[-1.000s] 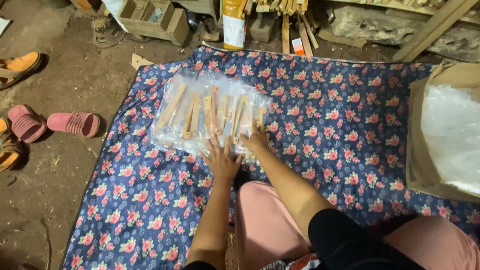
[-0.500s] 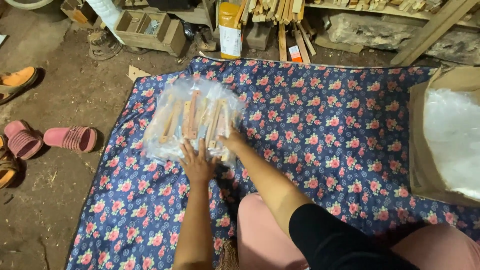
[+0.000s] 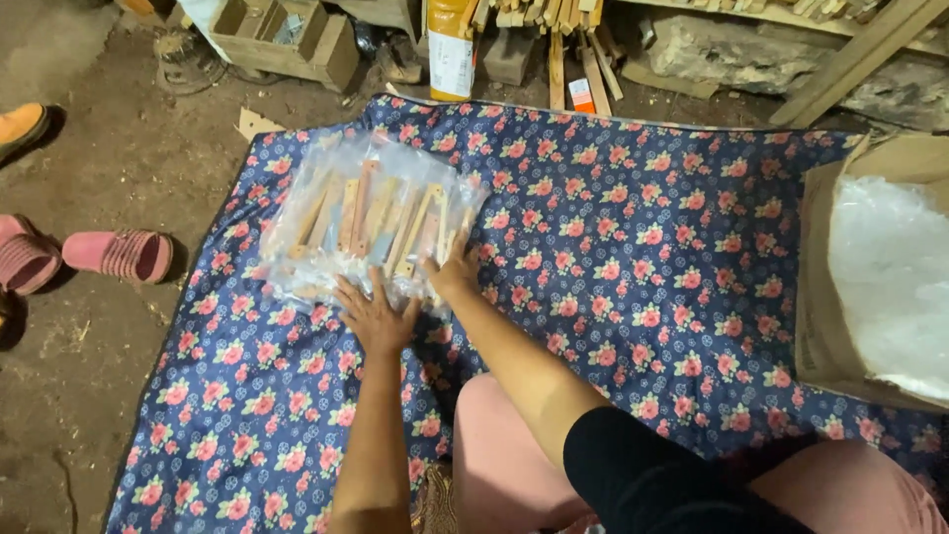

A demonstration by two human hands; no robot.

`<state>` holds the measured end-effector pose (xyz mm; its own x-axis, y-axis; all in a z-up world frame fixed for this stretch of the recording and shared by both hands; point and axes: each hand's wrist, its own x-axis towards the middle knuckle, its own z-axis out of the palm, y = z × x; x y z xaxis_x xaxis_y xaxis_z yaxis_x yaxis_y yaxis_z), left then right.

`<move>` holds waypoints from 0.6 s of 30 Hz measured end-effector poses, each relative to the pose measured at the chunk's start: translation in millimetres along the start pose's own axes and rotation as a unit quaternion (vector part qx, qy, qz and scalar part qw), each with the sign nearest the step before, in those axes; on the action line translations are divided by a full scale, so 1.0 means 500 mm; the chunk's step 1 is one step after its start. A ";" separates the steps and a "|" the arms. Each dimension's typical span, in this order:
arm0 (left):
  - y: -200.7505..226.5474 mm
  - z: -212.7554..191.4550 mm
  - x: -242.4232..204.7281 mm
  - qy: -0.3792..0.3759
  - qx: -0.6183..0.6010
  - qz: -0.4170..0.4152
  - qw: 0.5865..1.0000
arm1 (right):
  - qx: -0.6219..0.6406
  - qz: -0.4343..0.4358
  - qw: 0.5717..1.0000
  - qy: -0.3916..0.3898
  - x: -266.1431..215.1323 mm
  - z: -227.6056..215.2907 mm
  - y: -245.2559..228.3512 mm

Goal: The person puts wood pieces into plastic bags by hand and places the filled bags onto the floor.

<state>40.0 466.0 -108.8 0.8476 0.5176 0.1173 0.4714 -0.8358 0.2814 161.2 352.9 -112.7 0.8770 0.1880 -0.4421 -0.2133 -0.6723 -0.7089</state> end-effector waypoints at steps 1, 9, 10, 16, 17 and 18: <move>0.005 0.012 -0.011 0.035 -0.080 -0.047 0.995 | -0.004 -0.019 0.999 0.028 -0.005 0.001 0.005; -0.061 0.175 0.035 0.134 -0.497 -0.305 0.801 | 0.039 -0.037 0.996 0.065 -0.081 -0.030 0.004; -0.119 0.209 0.069 0.170 -0.469 -0.300 0.813 | 0.033 -0.058 0.995 0.070 -0.076 -0.021 0.018; -0.206 0.192 0.206 0.223 -0.613 -0.346 0.674 | 0.054 -0.141 0.988 0.040 -0.091 -0.024 0.038; -0.248 0.228 0.238 0.215 -0.642 -0.347 0.649 | 0.054 -0.157 0.986 0.019 -0.095 -0.027 0.034; -0.235 0.216 0.234 0.212 -0.641 -0.346 0.651 | 0.056 -0.155 0.986 0.021 -0.072 -0.015 0.043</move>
<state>110.1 605.0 -231.1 0.2681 0.9206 -0.2838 -0.1169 0.3235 0.9390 128.5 326.4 -107.7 0.9240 0.3409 -0.1732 0.0235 -0.5026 -0.8642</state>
